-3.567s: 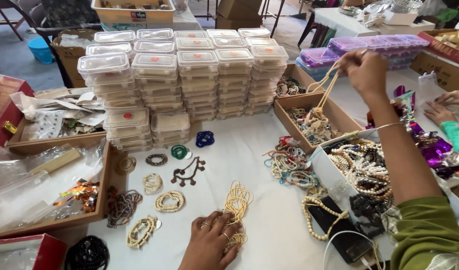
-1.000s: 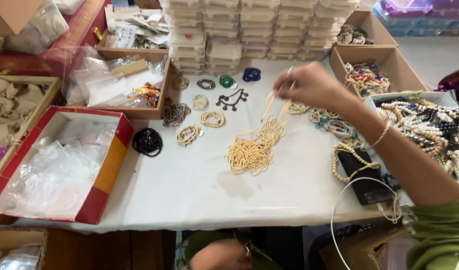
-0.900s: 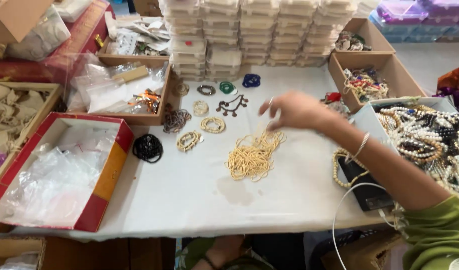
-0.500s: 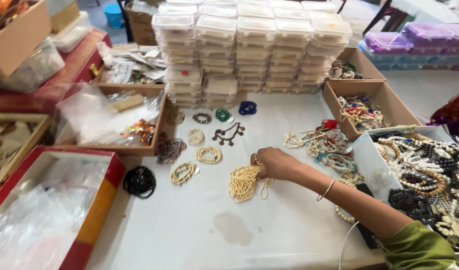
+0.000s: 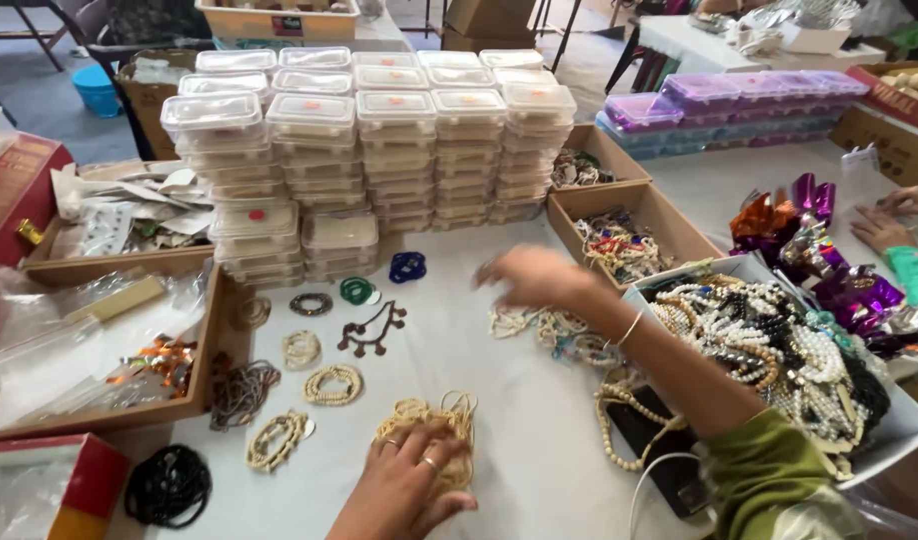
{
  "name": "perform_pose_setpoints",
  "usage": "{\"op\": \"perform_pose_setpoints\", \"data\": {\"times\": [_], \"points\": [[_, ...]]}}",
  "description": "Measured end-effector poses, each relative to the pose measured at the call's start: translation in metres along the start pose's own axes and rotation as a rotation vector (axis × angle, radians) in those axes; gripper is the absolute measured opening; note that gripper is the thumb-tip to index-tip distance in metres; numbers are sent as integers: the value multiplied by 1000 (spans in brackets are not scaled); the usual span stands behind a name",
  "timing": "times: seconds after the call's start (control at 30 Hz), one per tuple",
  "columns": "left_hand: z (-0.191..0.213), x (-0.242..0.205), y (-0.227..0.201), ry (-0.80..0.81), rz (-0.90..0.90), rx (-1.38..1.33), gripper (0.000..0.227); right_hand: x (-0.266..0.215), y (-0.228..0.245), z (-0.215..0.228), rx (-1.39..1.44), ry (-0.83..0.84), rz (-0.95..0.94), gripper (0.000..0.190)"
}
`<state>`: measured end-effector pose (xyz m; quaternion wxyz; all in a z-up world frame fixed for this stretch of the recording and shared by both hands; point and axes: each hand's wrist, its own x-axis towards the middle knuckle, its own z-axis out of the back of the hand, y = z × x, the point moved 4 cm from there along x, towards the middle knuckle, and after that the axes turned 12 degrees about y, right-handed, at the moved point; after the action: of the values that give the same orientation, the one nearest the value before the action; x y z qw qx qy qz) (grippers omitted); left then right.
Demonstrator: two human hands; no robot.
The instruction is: The person sorts through various jewelry items on a table, picking up and examining necklaces, bracelets, and hair accessories. They handle a blue hair accessory, a black beaded necklace, and several pearl necklaces, placing some items into boxes and others on the table.
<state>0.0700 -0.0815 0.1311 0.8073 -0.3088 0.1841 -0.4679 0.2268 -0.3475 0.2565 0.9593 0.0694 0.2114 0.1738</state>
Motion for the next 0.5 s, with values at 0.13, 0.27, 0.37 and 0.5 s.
{"op": "perform_pose_setpoints", "data": {"times": [0.13, 0.27, 0.37, 0.5], "points": [[-30, 35, 32, -262, -59, 454, 70, 8, -228, 23, -353, -29, -638, 32], [-69, 49, 71, -416, -124, 622, 62, -30, -249, 11, -269, 215, -622, 95], [-90, 61, 103, -586, -142, 735, 43, -21, -268, -17, -24, 177, -427, 111], [-102, 67, 115, -690, -78, 778, 23, -12, -283, -24, 24, 30, -354, 111]]}}
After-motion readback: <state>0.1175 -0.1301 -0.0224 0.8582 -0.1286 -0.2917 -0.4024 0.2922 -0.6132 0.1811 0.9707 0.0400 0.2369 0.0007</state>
